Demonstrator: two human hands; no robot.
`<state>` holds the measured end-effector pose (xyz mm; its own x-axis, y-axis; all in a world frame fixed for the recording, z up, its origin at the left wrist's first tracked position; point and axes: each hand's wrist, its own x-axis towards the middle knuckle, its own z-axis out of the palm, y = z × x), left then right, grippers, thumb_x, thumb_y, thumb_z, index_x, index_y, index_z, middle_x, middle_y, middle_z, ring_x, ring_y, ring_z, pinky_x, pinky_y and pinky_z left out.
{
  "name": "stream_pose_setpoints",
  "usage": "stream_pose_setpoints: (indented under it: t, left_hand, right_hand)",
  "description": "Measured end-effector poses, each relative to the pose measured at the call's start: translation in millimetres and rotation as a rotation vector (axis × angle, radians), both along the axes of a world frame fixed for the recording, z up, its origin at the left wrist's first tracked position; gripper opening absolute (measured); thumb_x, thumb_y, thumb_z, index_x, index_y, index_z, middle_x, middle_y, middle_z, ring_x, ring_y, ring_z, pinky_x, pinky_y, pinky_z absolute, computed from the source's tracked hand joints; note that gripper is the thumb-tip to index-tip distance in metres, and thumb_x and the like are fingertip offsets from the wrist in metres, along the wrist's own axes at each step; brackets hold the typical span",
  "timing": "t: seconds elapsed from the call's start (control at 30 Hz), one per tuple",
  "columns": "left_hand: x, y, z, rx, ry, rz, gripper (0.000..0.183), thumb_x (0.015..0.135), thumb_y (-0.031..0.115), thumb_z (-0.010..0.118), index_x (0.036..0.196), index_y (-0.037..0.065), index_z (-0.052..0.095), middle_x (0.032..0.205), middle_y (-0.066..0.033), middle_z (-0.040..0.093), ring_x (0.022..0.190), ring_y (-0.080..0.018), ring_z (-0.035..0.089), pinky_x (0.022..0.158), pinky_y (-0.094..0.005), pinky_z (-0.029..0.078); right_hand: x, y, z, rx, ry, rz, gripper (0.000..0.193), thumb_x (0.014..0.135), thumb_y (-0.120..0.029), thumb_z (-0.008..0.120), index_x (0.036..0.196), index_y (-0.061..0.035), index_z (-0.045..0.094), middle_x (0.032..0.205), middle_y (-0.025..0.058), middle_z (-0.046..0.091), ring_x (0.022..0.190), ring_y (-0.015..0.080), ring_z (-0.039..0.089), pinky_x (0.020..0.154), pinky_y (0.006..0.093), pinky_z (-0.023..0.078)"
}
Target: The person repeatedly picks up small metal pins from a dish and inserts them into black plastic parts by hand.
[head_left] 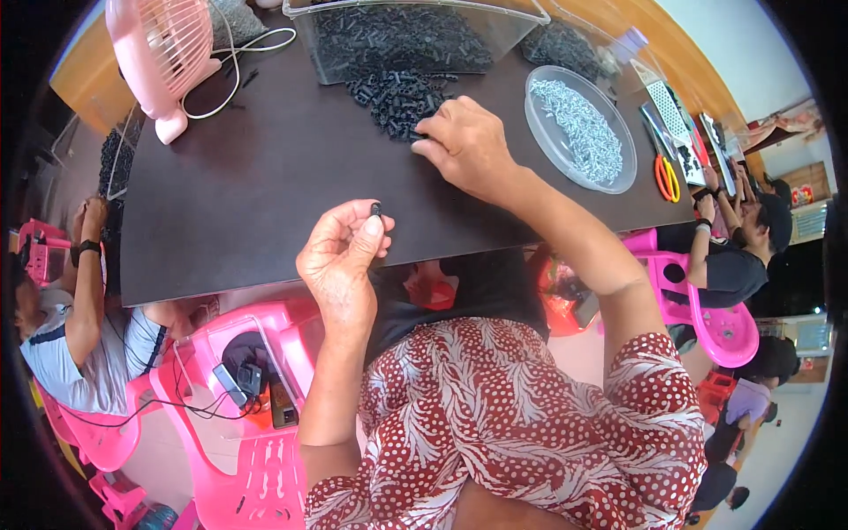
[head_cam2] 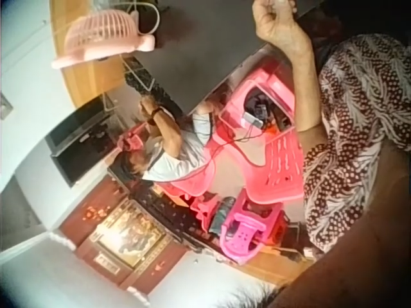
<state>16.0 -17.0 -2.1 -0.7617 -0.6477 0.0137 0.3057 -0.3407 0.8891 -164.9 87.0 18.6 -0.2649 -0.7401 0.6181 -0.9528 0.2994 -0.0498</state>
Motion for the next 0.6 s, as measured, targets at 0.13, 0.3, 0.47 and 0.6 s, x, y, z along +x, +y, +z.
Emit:
stream_pose_setpoints:
  t: [0.13, 0.3, 0.47, 0.6]
  left_hand:
    - [-1.6, 1.2, -0.7, -0.001, 0.011, -0.007, 0.013, 0.081, 0.003, 0.063, 0.093, -0.003, 0.061, 0.078, -0.0102, 0.064, 0.061, -0.0115, 0.056, 0.055, -0.0221, 0.046]
    - [0.6, 1.9, -1.3, -0.004, 0.011, -0.006, 0.013, 0.081, 0.003, 0.063, 0.093, -0.003, 0.061, 0.078, -0.0101, 0.064, 0.061, -0.0117, 0.056, 0.056, -0.022, 0.046]
    - [0.8, 1.6, -1.1, -0.005, 0.014, -0.007, 0.014, 0.081, 0.003, 0.063, 0.094, -0.003, 0.062, 0.079, -0.0102, 0.064, 0.062, -0.0118, 0.057, 0.056, -0.022, 0.046]
    - [2.0, 0.1, -2.2, -0.004, 0.006, -0.01, 0.014, 0.081, 0.003, 0.063, 0.093, -0.003, 0.062, 0.078, -0.0102, 0.064, 0.062, -0.0119, 0.057, 0.056, -0.0222, 0.046]
  right_hand:
    - [1.6, -9.8, -1.4, -0.009, 0.04, 0.009, 0.017, 0.067, -0.018, 0.072, 0.078, -0.0081, 0.063, 0.072, 0.0049, 0.051, 0.071, 0.0231, 0.051, 0.061, 0.0354, 0.043]
    - [-1.1, -15.4, -6.6, 0.065, 0.13, 0.003, 0.015, 0.065, -0.015, 0.072, 0.072, -0.0084, 0.06, 0.073, 0.0064, 0.049, 0.072, 0.0233, 0.048, 0.064, 0.0352, 0.042]
    - [5.0, -11.2, -8.3, 0.047, 0.084, 0.028, 0.014, 0.065, -0.011, 0.071, 0.074, -0.0087, 0.061, 0.072, 0.0053, 0.05, 0.071, 0.0227, 0.05, 0.063, 0.0344, 0.043]
    - [6.9, -5.0, -6.1, -0.031, 0.049, 0.026, 0.016, 0.065, -0.01, 0.071, 0.079, -0.0088, 0.064, 0.072, 0.0046, 0.051, 0.07, 0.0222, 0.051, 0.061, 0.0336, 0.044]
